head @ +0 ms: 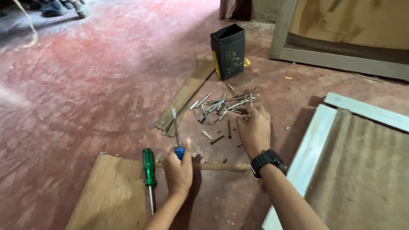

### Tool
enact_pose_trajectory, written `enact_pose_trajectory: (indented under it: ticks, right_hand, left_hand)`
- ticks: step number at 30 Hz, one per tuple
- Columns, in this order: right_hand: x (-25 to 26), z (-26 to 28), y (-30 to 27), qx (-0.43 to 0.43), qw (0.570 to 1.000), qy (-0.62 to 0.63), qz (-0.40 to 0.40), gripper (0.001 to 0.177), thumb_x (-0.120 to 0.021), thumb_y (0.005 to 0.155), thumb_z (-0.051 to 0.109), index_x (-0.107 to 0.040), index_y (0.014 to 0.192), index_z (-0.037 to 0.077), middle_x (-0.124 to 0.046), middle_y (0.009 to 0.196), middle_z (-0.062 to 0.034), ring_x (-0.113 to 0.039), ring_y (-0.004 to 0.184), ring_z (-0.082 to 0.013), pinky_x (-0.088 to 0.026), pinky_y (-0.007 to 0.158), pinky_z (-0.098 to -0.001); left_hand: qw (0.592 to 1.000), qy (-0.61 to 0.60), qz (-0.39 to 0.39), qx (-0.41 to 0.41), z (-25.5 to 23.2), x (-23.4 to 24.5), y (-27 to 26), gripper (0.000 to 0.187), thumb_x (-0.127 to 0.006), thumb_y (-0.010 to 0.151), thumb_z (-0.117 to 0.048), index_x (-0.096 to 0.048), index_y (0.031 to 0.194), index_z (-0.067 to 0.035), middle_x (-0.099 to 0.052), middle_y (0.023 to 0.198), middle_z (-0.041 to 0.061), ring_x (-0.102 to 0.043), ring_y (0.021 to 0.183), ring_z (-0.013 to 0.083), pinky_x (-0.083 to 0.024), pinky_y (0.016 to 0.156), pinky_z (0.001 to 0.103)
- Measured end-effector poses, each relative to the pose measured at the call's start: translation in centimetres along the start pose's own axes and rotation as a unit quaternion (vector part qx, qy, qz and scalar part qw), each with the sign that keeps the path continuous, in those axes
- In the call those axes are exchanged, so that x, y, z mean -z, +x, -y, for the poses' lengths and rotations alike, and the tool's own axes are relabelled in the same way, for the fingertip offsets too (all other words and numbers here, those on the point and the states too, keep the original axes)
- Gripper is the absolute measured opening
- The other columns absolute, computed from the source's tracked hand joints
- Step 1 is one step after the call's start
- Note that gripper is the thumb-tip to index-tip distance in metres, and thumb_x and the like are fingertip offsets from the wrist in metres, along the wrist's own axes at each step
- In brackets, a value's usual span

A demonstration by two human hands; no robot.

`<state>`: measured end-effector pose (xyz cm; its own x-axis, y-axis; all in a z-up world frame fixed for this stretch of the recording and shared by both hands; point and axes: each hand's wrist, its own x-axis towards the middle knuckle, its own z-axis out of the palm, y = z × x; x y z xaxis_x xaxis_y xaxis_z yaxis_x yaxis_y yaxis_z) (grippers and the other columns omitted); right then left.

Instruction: The person assembles a rectangular frame by screwing metal strips to a wooden board. They use a screwdriver to drive screws into the frame corners, then lift and inspect the assembled frame.

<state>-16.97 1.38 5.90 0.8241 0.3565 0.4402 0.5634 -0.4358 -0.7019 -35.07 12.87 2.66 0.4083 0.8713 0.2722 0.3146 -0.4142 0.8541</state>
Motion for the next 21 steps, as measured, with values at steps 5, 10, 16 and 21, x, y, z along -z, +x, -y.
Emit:
enact_pose_trajectory:
  ticks: [5, 10, 16, 21]
  right_hand:
    - [-2.4, 1.6, 0.1, 0.137, 0.989, -0.051, 0.030, 0.046, -0.080, 0.071, 0.017, -0.071, 0.114, 0.002, -0.065, 0.117, -0.0177, -0.052, 0.106, -0.0421, -0.044, 0.088, -0.0508]
    - [-2.6, 2.0, -1.8, 0.032, 0.989, -0.077, 0.119, 0.031, -0.072, 0.088, 0.020, -0.070, 0.118, 0.013, -0.063, 0.123, -0.0093, -0.053, 0.123, -0.0325, -0.047, 0.108, -0.0437]
    - [-5.6, 4.6, -2.5, 0.259, 0.943, -0.163, 0.128, 0.063, -0.057, 0.093, 0.038, -0.047, 0.149, 0.013, -0.038, 0.159, -0.0124, -0.027, 0.148, -0.0355, -0.018, 0.121, -0.0543]
    - [-5.5, 4.3, -1.2, 0.170, 0.937, -0.198, 0.233, 0.072, -0.044, 0.098, 0.058, -0.034, 0.154, 0.014, -0.027, 0.164, -0.0043, -0.013, 0.152, -0.0313, -0.005, 0.121, -0.0575]
  left_hand:
    - [0.999, 0.012, 0.006, -0.045, -1.4, 0.1, 0.0, 0.037, -0.062, 0.096, -0.037, -0.068, 0.085, -0.002, -0.065, 0.063, 0.014, -0.062, 0.054, 0.0279, -0.047, 0.056, 0.042]
    - [0.998, 0.044, 0.028, -0.018, -1.6, 0.2, -0.1, 0.035, -0.062, 0.097, -0.035, -0.067, 0.085, -0.002, -0.065, 0.065, 0.017, -0.063, 0.057, 0.0327, -0.048, 0.058, 0.044]
    - [0.997, 0.057, 0.026, -0.048, -2.1, 0.1, 0.3, 0.035, -0.062, 0.097, -0.034, -0.065, 0.085, -0.001, -0.066, 0.070, 0.020, -0.064, 0.062, 0.0382, -0.048, 0.058, 0.046]
    - [0.997, 0.072, 0.028, -0.024, -2.4, 0.2, 0.1, 0.039, -0.061, 0.097, -0.038, -0.063, 0.083, -0.001, -0.064, 0.068, 0.021, -0.063, 0.061, 0.0394, -0.047, 0.058, 0.047]
